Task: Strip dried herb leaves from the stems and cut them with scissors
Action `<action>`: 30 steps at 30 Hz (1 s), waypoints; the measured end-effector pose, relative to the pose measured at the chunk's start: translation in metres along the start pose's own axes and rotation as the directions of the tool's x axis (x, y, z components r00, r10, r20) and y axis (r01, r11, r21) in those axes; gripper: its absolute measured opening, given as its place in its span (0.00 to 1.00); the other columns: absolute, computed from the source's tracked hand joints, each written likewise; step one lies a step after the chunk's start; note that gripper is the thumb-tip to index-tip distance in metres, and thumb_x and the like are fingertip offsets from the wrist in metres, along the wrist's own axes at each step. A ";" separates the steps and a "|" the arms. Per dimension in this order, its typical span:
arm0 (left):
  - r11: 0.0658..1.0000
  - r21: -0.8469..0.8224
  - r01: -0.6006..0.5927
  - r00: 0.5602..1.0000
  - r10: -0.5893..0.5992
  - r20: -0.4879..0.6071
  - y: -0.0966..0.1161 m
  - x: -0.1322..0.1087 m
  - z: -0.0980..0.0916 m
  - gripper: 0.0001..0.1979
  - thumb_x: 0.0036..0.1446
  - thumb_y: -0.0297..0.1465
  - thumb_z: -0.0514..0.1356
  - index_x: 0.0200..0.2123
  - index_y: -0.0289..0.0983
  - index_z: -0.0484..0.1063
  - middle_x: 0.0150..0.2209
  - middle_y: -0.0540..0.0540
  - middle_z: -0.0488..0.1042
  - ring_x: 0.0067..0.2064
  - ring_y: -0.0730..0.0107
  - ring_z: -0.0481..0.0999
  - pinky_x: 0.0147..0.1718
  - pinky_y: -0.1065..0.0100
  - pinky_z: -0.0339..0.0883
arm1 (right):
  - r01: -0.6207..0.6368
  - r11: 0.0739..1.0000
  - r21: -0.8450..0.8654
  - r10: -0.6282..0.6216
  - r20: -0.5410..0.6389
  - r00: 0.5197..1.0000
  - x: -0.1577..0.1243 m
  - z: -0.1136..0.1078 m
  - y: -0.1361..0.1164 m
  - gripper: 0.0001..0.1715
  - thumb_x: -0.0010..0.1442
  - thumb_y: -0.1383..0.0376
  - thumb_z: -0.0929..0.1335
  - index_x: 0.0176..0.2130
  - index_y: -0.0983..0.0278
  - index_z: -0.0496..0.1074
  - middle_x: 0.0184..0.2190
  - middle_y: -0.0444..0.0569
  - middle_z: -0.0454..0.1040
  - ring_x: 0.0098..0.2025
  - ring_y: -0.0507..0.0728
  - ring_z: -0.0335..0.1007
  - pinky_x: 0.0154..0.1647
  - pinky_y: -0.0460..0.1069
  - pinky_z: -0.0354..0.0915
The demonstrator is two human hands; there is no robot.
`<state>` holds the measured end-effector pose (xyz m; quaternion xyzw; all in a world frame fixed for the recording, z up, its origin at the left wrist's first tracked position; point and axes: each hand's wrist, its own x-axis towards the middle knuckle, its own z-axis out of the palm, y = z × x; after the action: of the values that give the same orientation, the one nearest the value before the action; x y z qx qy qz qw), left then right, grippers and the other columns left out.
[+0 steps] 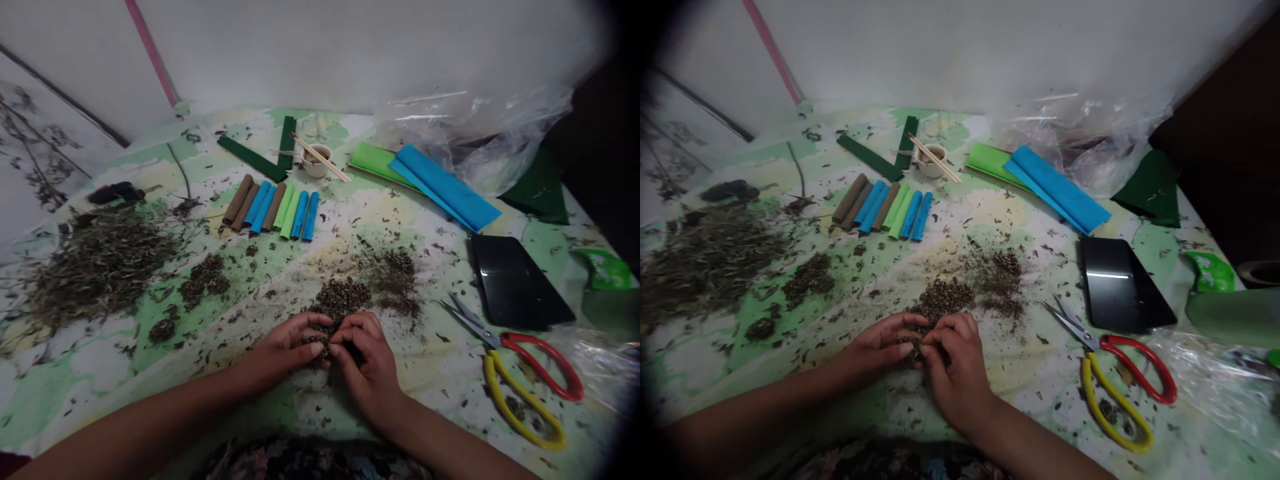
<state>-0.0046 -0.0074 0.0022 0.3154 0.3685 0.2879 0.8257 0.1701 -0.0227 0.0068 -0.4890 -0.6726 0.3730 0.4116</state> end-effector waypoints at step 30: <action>0.978 0.205 -0.034 0.999 0.032 0.010 0.004 -0.006 0.004 0.18 0.55 0.31 0.60 0.49 0.39 0.62 0.29 0.51 0.73 0.26 0.77 0.71 0.25 0.73 0.61 | 0.004 0.998 0.062 -0.004 -0.001 1.000 -0.001 -0.004 -0.001 0.08 0.60 0.64 0.61 0.30 0.62 0.66 0.33 0.48 0.64 0.39 0.56 0.60 0.38 0.52 0.59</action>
<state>-0.0058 -0.0099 0.0099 0.4059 0.3882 0.2609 0.7851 0.1732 -0.0238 0.0090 -0.4749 -0.6613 0.3927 0.4276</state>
